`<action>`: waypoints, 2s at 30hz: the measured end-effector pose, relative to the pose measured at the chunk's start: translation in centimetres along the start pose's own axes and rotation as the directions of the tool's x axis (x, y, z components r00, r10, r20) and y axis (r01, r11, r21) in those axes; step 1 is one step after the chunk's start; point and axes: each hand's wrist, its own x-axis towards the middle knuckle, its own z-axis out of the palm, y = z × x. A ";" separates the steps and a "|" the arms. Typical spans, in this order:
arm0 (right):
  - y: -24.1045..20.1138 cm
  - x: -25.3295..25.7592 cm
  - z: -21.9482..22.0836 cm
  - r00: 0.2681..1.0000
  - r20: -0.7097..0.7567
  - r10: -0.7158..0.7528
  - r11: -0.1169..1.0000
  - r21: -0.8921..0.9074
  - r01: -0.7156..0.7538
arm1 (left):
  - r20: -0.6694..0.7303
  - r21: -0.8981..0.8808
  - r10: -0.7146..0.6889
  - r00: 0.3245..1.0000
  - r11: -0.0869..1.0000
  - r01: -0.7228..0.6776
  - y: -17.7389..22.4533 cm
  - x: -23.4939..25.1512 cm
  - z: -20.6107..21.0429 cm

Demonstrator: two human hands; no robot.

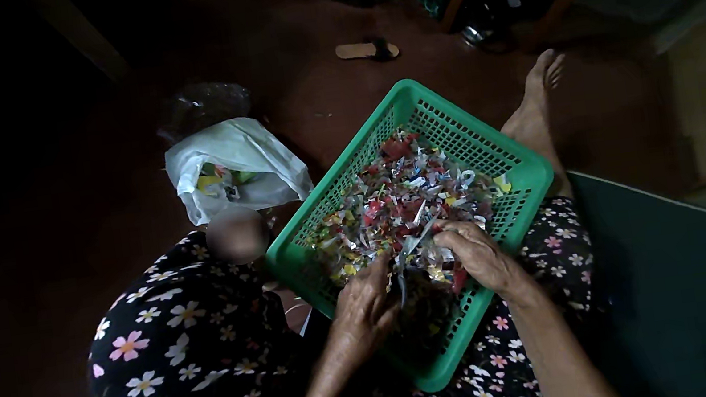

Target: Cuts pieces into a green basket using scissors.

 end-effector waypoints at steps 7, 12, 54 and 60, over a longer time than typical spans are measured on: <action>0.3 0.1 0.2 0.996 -0.093 -0.011 1.000 -0.026 0.008 | -0.161 0.073 0.023 0.987 0.997 -0.012 0.1 -0.4 0.5; 0.2 0.0 0.0 0.999 -0.035 -0.025 0.988 -0.154 0.019 | -0.157 0.016 -0.002 0.988 1.000 0.005 -0.2 0.0 0.9; 1.3 5.5 -6.2 0.904 -0.428 -0.004 0.908 -0.380 -0.176 | -0.168 0.250 -0.019 0.986 0.966 0.062 0.9 -1.7 -2.4; 0.7 9.1 -3.9 0.993 -0.098 0.060 0.897 -0.432 -0.097 | -0.264 0.177 -0.018 0.964 0.982 0.066 0.7 -1.3 -2.5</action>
